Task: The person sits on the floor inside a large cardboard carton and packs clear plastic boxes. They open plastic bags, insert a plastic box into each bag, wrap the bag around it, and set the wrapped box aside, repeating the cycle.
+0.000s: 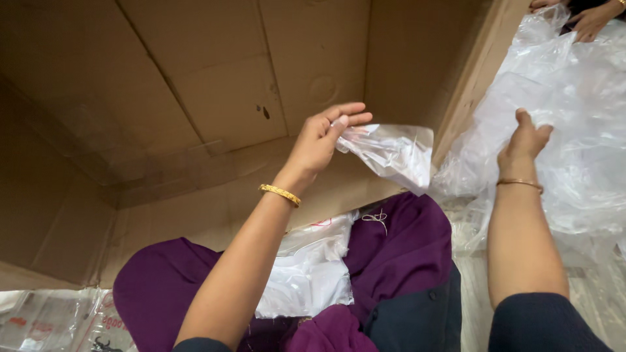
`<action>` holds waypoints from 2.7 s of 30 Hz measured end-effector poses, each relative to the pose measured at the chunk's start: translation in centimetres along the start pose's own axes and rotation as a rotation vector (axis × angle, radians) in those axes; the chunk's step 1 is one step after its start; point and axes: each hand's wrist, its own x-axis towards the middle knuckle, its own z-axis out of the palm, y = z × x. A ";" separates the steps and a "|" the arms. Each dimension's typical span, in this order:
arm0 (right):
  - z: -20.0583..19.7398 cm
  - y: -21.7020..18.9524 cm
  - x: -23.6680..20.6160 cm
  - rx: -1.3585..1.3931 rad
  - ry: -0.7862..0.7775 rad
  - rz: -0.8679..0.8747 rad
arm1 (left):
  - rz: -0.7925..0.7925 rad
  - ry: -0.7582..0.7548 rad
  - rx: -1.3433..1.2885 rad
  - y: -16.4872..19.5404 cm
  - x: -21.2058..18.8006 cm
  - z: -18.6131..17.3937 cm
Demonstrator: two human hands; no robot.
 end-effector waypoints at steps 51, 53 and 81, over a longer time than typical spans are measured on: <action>30.1 6.5 -34.8 -0.264 -1.453 -0.019 | -0.592 0.582 1.370 -8.9 -13.1 -26.4; 29.8 7.5 -36.2 -0.523 -1.455 -0.202 | -0.611 0.573 1.388 -11.0 -13.6 -25.3; 22.0 9.0 -31.1 -1.285 -1.650 -0.456 | -0.938 0.590 0.613 -17.4 -9.6 -17.8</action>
